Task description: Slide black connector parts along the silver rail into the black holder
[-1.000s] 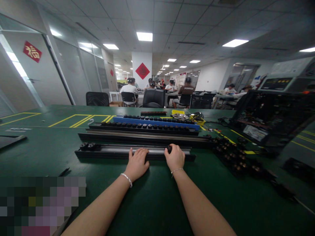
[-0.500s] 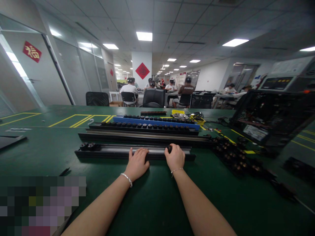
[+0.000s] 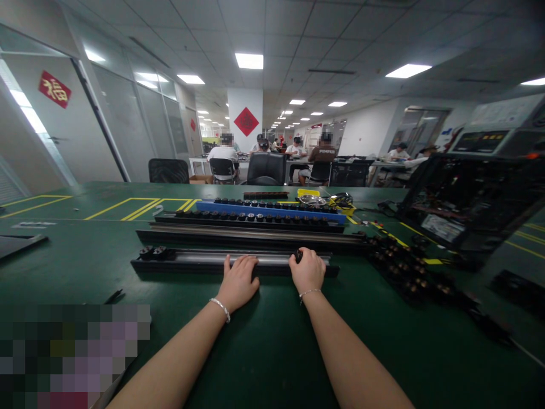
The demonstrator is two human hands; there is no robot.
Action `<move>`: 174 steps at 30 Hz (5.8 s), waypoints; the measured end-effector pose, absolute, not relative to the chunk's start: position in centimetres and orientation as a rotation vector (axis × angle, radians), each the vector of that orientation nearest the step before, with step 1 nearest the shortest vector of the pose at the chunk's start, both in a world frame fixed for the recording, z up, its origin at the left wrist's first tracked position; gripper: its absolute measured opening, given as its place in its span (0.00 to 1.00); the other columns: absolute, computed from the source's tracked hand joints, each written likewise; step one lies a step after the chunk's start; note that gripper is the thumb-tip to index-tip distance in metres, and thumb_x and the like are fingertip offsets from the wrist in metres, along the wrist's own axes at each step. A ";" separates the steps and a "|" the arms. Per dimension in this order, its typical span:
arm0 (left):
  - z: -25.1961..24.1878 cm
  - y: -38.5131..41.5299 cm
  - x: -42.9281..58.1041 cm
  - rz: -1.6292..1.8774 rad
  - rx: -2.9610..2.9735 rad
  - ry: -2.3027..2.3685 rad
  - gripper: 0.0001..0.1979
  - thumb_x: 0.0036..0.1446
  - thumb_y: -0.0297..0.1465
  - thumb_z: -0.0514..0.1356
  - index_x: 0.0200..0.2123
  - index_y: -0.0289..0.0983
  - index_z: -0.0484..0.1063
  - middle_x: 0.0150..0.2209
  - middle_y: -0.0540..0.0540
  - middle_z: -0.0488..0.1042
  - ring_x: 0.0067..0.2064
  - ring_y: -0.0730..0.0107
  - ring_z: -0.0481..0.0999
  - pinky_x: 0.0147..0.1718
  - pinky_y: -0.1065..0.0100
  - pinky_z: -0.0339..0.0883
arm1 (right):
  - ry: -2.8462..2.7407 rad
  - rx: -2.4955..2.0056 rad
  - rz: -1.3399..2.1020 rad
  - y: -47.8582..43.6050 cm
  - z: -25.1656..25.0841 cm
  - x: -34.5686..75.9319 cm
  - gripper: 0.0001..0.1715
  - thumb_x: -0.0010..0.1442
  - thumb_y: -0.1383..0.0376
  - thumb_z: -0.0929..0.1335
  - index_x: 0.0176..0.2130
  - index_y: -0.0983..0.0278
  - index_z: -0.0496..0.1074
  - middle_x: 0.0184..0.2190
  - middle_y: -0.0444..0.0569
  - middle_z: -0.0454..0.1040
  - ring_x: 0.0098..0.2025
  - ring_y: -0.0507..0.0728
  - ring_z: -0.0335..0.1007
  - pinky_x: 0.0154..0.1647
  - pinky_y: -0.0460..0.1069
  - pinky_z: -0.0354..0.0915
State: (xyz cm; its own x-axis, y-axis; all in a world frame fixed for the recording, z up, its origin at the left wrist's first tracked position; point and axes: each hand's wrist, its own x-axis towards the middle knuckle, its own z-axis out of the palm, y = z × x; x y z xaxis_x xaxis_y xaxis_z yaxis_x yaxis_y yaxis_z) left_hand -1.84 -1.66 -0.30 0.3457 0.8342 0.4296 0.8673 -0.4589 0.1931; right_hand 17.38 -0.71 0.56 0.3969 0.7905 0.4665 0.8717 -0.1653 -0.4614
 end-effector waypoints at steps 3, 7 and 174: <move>-0.3 -1.7 -1.8 -0.747 -2.529 -1.597 0.20 0.51 0.31 0.52 0.50 0.41 0.63 0.53 0.45 0.68 0.57 0.60 0.60 0.60 0.44 0.30 | -1.394 -1.991 -0.151 -0.7 0.5 17.8 0.18 0.54 0.60 0.61 0.42 0.66 0.69 0.39 0.53 0.71 0.44 0.58 0.64 0.50 0.52 0.50; -0.3 -1.7 -1.8 -0.765 -2.531 -1.584 0.20 0.51 0.30 0.52 0.50 0.41 0.63 0.53 0.45 0.68 0.57 0.61 0.60 0.60 0.45 0.29 | -1.394 -2.030 -0.142 -0.7 0.7 18.0 0.17 0.54 0.60 0.62 0.41 0.65 0.69 0.38 0.52 0.71 0.43 0.58 0.64 0.48 0.52 0.50; -0.2 -1.7 -2.0 -0.728 -2.543 -1.578 0.20 0.51 0.31 0.52 0.50 0.42 0.63 0.53 0.45 0.68 0.58 0.60 0.60 0.59 0.43 0.31 | -0.955 -2.178 -0.008 -1.7 1.0 27.0 0.25 0.50 0.57 0.62 0.45 0.67 0.70 0.41 0.56 0.67 0.41 0.60 0.66 0.42 0.51 0.61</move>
